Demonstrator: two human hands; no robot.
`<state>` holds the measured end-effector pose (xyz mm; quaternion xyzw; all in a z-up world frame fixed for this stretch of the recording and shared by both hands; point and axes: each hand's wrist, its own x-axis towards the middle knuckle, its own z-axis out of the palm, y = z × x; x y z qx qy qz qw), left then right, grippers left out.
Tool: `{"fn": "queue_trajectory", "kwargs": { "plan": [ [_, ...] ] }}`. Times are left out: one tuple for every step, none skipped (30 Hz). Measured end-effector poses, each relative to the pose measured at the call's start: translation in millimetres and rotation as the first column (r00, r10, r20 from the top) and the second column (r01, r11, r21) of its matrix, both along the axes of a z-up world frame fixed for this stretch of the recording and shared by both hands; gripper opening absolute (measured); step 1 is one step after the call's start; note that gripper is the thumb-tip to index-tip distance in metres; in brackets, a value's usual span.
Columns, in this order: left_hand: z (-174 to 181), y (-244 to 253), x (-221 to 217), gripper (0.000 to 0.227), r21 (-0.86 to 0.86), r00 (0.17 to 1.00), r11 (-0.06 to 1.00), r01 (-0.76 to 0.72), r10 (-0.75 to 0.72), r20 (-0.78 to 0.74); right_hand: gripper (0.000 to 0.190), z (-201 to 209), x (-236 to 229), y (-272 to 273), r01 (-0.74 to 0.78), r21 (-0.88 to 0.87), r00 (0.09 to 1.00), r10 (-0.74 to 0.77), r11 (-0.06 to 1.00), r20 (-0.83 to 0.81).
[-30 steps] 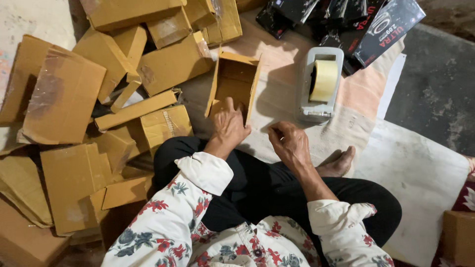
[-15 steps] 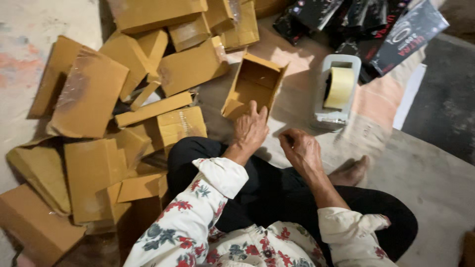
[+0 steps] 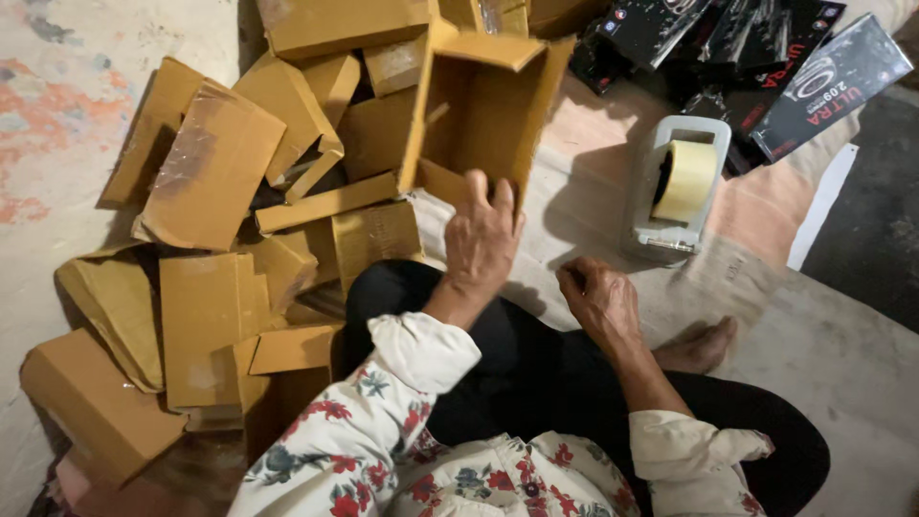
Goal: The person sits on the floor surrounded by cardboard boxes and packs smart watches into them. They open a watch box, place the watch, strap, and charger into the packaging, insert the packaging into a cardboard box, and seal it with tape. The process is repeated for a second watch.
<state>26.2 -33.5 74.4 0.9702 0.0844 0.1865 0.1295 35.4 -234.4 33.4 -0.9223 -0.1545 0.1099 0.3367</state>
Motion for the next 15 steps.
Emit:
{"fn": "queue_trajectory", "kwargs": {
  "plan": [
    [6.2,8.8,2.3,0.048,-0.004,1.000,1.000,-0.019,0.019,0.010,0.027,0.1,-0.7,-0.6,-0.010,-0.004,1.000,0.010,1.000,0.005],
    [12.6,21.7,8.2,0.050,-0.003,0.999,0.999,-0.039,0.039,0.025,0.028,0.1,1.2,0.5,-0.012,-0.009,1.000,0.012,1.000,0.009],
    [18.2,35.7,15.1,0.052,-0.002,0.997,0.998,-0.058,0.058,0.040,0.028,-0.1,3.1,1.2,-0.014,-0.013,1.000,0.014,1.000,0.013],
    [21.8,50.6,17.5,0.048,0.045,0.994,0.995,-0.084,0.081,0.078,0.028,-1.0,1.0,1.5,-0.020,-0.020,1.000,0.020,1.000,0.007],
    [23.4,66.4,19.8,0.046,0.091,0.988,0.990,-0.111,0.101,0.117,0.028,-2.3,-0.1,1.8,-0.035,-0.022,0.999,0.035,0.999,0.000],
    [23.4,82.3,29.8,0.047,0.064,0.986,0.986,-0.156,0.152,0.066,0.028,-3.2,-1.3,0.3,-0.045,-0.028,0.999,0.044,0.999,-0.006],
    [22.1,96.6,38.7,0.049,0.039,0.979,0.979,-0.202,0.201,0.013,0.029,-4.3,-2.8,-0.2,-0.054,-0.034,0.998,0.054,0.998,-0.013],
    [18.8,104.5,41.2,0.051,0.015,0.969,0.970,-0.244,0.245,-0.038,0.029,-5.2,-3.8,-0.6,-0.061,-0.039,0.998,0.061,0.997,-0.013],
    [14.9,110.2,42.6,0.049,0.008,0.961,0.963,-0.268,0.268,-0.072,0.030,-5.7,-4.8,-0.8,-0.069,-0.043,0.998,0.068,0.997,-0.014],
    [12.2,114.9,45.3,0.047,0.002,0.953,0.958,-0.287,0.286,-0.099,0.031,-5.9,-3.0,0.7,-0.070,-0.047,0.998,0.070,0.996,-0.008],
    [9.8,117.0,46.6,0.045,-0.004,0.944,0.952,-0.306,0.303,-0.127,0.031,-6.0,-0.7,2.5,-0.079,-0.057,0.997,0.078,0.995,-0.017],
    [7.6,115.8,47.6,0.049,-0.028,0.942,0.950,-0.311,0.304,-0.141,0.031,-6.0,-0.3,2.2,-0.087,-0.070,0.996,0.085,0.994,-0.030],
    [6.2,112.8,46.5,0.052,-0.051,0.940,0.947,-0.316,0.305,-0.156,0.031,-6.1,0.2,2.0,-0.095,-0.084,0.995,0.091,0.992,-0.044],
    [4.9,107.4,44.4,0.056,-0.079,0.936,0.944,-0.322,0.304,-0.178,0.030,-5.3,-1.6,-0.7,-0.084,-0.075,0.996,0.082,0.994,-0.027],
    [6.2,104.5,41.3,0.060,-0.087,0.940,0.942,-0.324,0.309,-0.144,0.030,-4.7,-2.4,-0.8,-0.073,-0.066,0.997,0.072,0.995,-0.010]
  ]
}}
